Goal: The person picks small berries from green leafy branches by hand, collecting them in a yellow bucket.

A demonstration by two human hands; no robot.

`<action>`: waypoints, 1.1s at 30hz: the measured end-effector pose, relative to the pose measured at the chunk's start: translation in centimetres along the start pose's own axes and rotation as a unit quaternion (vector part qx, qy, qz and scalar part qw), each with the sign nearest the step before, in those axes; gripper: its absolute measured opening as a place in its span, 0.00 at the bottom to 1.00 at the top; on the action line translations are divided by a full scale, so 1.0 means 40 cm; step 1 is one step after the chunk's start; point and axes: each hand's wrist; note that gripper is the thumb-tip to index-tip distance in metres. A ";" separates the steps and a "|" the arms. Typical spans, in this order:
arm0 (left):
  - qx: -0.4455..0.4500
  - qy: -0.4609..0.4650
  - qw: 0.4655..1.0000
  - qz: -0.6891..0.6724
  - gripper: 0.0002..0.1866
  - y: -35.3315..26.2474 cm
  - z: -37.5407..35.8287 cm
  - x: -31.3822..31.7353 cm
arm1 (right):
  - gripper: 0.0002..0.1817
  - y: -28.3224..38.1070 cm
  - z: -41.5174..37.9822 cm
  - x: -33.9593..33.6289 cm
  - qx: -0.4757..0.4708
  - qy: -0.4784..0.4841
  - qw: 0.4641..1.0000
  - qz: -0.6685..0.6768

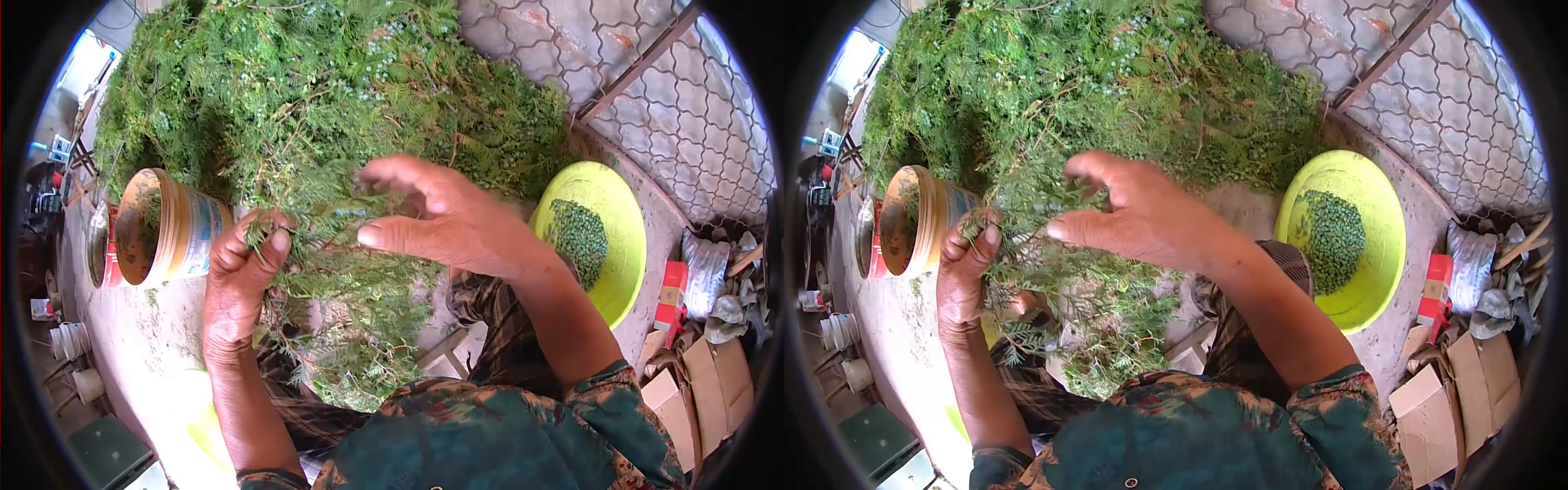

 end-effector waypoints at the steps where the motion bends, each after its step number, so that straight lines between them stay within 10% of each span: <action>1: -0.037 0.012 0.999 -0.005 0.08 -0.011 -0.004 0.000 | 0.25 0.030 -0.013 -0.013 0.097 0.029 0.995 0.019; 5: -0.082 0.025 0.995 -0.045 0.09 -0.013 -0.005 -0.001 | 0.19 -0.077 0.026 0.045 -0.226 -0.096 0.966 -0.080; 8: -0.097 0.009 0.993 -0.071 0.09 -0.006 -0.002 0.004 | 0.14 -0.090 0.030 0.033 -0.269 -0.067 0.944 -0.177; 19: -0.190 -0.005 0.978 -0.091 0.09 -0.006 -0.001 0.004 | 0.06 -0.127 0.034 0.007 -0.257 -0.151 0.892 -0.340; 25: -0.177 -0.067 0.969 -0.157 0.09 -0.025 -0.016 -0.011 | 0.06 -0.029 -0.005 -0.089 0.064 -0.090 0.980 0.166; 33: -0.156 -0.030 0.981 -0.110 0.08 -0.001 -0.008 -0.001 | 0.11 -0.065 0.002 0.034 -0.116 -0.065 0.987 -0.093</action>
Point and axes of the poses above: each hand's wrist, its own z-axis towards the middle knuckle, its own x-axis out of the palm, y = z × x
